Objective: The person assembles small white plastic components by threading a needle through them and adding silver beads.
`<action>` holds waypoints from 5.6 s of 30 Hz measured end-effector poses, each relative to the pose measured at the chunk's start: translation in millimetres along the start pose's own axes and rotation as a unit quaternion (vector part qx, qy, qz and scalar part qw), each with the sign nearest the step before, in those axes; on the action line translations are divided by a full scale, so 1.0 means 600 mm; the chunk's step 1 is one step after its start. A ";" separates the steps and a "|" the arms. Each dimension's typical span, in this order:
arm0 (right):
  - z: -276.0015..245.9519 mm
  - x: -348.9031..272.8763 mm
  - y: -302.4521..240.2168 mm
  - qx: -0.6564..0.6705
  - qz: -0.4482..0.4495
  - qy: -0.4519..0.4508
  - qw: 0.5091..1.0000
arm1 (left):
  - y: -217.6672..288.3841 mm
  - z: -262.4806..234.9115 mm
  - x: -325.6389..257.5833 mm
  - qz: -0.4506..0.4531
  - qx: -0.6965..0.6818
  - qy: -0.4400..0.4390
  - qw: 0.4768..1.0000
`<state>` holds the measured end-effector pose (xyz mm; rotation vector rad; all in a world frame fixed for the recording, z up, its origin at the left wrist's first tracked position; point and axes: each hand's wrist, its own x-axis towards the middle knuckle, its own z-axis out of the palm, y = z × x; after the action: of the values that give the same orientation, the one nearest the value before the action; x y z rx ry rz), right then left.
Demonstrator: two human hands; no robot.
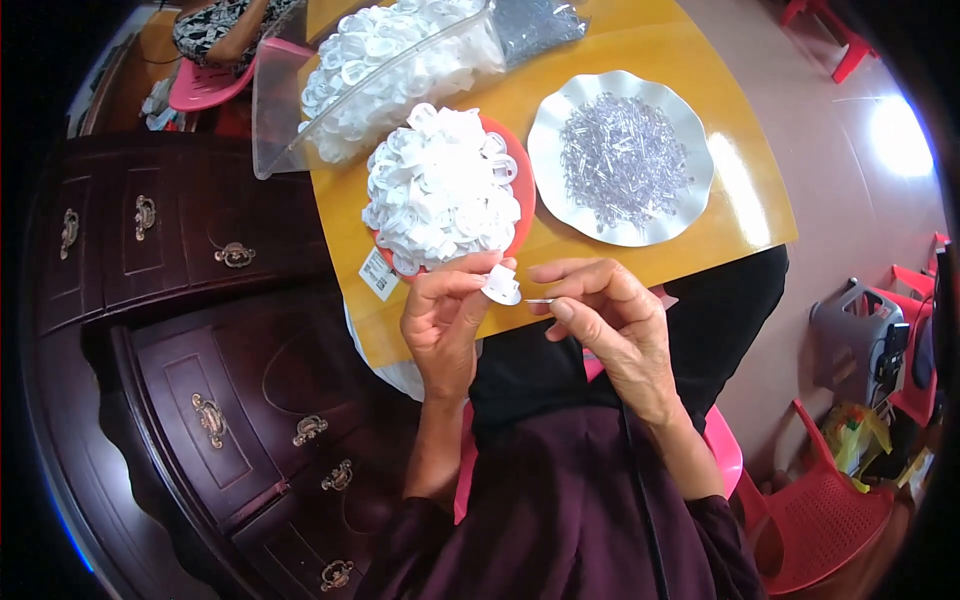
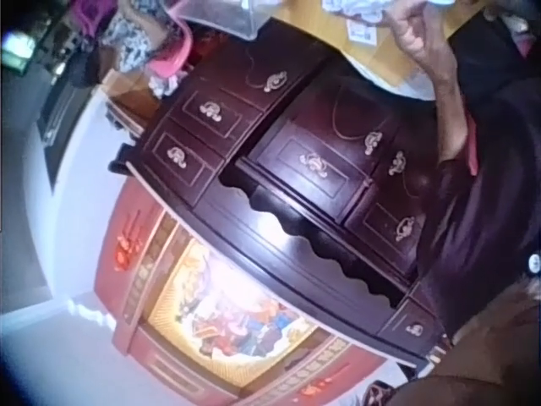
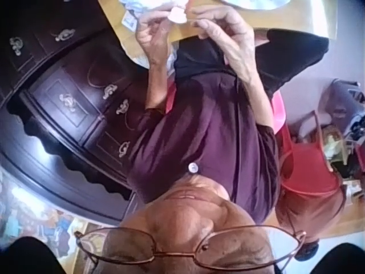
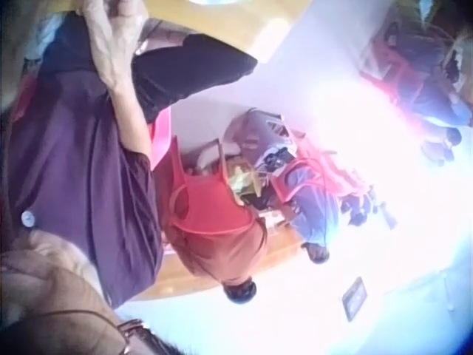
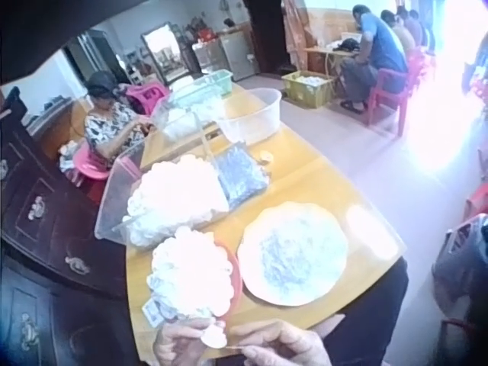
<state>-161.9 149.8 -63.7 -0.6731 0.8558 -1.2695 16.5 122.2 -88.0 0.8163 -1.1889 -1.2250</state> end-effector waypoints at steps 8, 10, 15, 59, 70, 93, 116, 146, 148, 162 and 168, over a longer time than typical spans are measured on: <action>-0.015 -0.014 0.009 0.024 -0.007 0.032 0.999 | -0.029 0.025 -0.018 -0.018 -0.011 -0.027 0.999; -0.024 -0.015 0.016 0.003 -0.007 0.031 0.999 | -0.025 0.034 -0.023 -0.053 -0.039 -0.036 0.997; -0.028 -0.019 0.021 0.001 -0.013 0.019 1.000 | -0.034 0.027 -0.032 -0.072 -0.090 -0.036 0.993; -0.039 -0.021 0.018 -0.086 -0.047 0.083 0.992 | -0.044 0.047 -0.021 -0.002 0.002 -0.083 0.997; -0.037 -0.019 0.018 -0.080 -0.046 0.084 0.992 | -0.039 0.041 -0.015 0.044 0.082 -0.098 0.991; -0.070 -0.022 0.012 0.004 0.051 0.086 0.995 | -0.024 0.045 -0.004 0.037 0.236 -0.142 0.961; -0.087 -0.034 0.012 0.075 0.106 0.055 0.990 | -0.001 0.065 -0.018 -0.179 0.026 -0.086 0.980; -0.110 0.044 -0.016 -0.583 -0.180 0.072 0.789 | 0.110 -0.058 0.327 0.248 0.407 0.003 0.879; -0.100 0.052 -0.014 -0.638 -0.187 0.052 0.746 | 0.123 -0.063 0.349 0.297 0.490 -0.012 0.819; -0.095 0.063 0.004 -0.682 -0.200 0.046 0.701 | -0.007 0.069 0.051 0.072 0.412 -0.158 0.894; -0.097 0.061 0.009 -0.675 -0.213 0.062 0.704 | -0.034 0.079 0.017 0.037 0.405 -0.114 0.907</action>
<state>-205.3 116.7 -105.6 -2.0627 1.8196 -0.8765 -35.3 114.1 -93.5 1.2315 -1.9529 -0.7452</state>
